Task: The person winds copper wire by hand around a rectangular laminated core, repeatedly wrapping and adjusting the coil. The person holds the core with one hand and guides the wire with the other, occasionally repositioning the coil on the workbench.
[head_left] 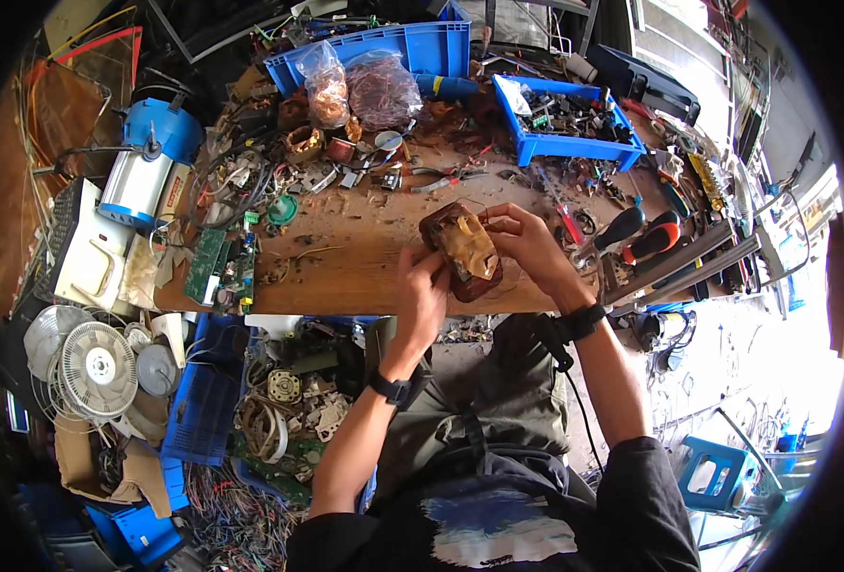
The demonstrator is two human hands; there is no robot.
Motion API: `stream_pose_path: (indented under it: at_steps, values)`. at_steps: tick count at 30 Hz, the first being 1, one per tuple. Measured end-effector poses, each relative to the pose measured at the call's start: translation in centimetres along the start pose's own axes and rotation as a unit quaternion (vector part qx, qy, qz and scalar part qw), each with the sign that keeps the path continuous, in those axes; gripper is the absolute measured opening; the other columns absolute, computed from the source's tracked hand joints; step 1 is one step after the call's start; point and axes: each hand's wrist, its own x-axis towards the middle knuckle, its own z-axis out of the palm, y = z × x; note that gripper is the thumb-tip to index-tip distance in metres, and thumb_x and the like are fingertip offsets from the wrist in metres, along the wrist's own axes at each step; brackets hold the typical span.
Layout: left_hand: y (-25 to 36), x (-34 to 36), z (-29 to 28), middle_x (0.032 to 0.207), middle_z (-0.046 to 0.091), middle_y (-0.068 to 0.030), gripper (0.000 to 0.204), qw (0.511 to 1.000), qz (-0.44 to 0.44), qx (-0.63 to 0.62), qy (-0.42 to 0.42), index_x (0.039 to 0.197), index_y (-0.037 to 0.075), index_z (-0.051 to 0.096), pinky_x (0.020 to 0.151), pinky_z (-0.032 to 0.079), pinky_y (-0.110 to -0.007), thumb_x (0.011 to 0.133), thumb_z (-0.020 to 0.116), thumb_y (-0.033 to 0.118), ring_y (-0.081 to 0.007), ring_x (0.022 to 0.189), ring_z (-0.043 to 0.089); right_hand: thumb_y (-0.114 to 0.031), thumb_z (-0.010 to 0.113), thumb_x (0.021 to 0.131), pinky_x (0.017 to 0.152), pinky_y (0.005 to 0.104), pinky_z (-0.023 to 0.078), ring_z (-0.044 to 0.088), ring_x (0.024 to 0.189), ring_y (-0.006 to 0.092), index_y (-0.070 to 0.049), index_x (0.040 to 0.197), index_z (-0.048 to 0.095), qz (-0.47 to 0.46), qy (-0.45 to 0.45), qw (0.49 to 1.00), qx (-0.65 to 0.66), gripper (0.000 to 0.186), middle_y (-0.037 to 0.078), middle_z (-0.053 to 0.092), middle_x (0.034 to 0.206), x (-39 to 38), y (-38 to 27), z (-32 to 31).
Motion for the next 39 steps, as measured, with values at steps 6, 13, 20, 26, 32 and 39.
stream_pose_path:
  at_steps: [6,13,20,26,32,39]
  values:
    - [0.2,-1.4,-4.0,0.14,0.066,-0.0135,0.03,0.984,-0.069,-0.151,-0.073,0.136,-0.004,0.067,0.109,0.049,-0.034,0.108,0.06,0.006,-0.0194,0.122,0.065,-0.008,0.078,0.096,0.072,0.0267,0.062,0.074,0.086,0.014,-0.001,0.125,0.07,-0.136,0.159,0.97,-0.123,0.031,0.009,0.071,0.097,-0.9,-8.0,1.4]
    - [7.1,3.3,-5.8,0.149,0.059,-0.0168,0.063,0.991,0.11,-0.03,0.066,0.159,0.003,0.039,0.12,0.043,-0.041,0.104,0.069,0.008,-0.023,0.136,0.058,-0.014,0.082,0.093,0.074,0.0267,0.059,0.072,0.088,0.0128,0.001,0.124,0.067,-0.151,0.017,0.977,-0.151,0.037,0.008,0.071,0.099,0.2,-13.7,6.5]
    - [9.0,6.4,-8.4,0.132,0.07,-0.0142,0.065,0.99,-0.054,-0.081,-0.099,0.153,0.003,0.039,0.097,0.058,-0.033,0.099,0.074,0.004,-0.0206,0.11,0.072,-0.006,0.066,0.104,0.093,0.0313,0.056,0.062,0.113,0.0134,-0.001,0.123,0.051,-0.225,-0.102,0.968,-0.042,0.025,0.011,0.066,0.119,2.7,-9.2,9.3]
    - [4.8,3.4,-7.6,0.103,0.077,-0.0162,0.018,0.99,0.005,-0.13,-0.056,0.115,-0.002,0.07,0.085,0.056,-0.037,0.103,0.069,0.011,-0.0238,0.097,0.073,-0.011,0.06,0.106,0.071,0.0313,0.056,0.058,0.066,0.0142,-0.004,0.104,0.059,-0.12,0.034,0.965,0.229,0.007,0.0,0.055,0.074,2.3,-8.7,13.5]
    - [4.5,2.8,-8.2,0.095,0.071,-0.0139,0.028,0.994,0.051,-0.025,-0.09,0.115,0.0,0.074,0.083,0.05,-0.04,0.099,0.075,0.024,-0.028,0.092,0.066,-0.035,0.067,0.105,0.043,0.0267,0.025,0.028,0.045,0.0074,-0.013,0.075,0.054,0.025,0.099,0.971,0.215,0.039,-0.007,0.031,0.057,1.3,-11.3,14.8]
    - [1.8,2.9,-8.4,0.095,0.071,-0.0115,0.031,0.978,-0.006,-0.158,-0.135,0.118,0.001,0.076,0.085,0.049,-0.035,0.101,0.074,0.027,-0.0232,0.087,0.061,-0.052,0.049,0.111,0.041,0.0303,0.015,0.019,0.043,0.0101,-0.014,0.068,0.039,-0.024,0.121,0.952,0.279,0.058,-0.004,0.027,0.053,2.0,-10.5,15.3]
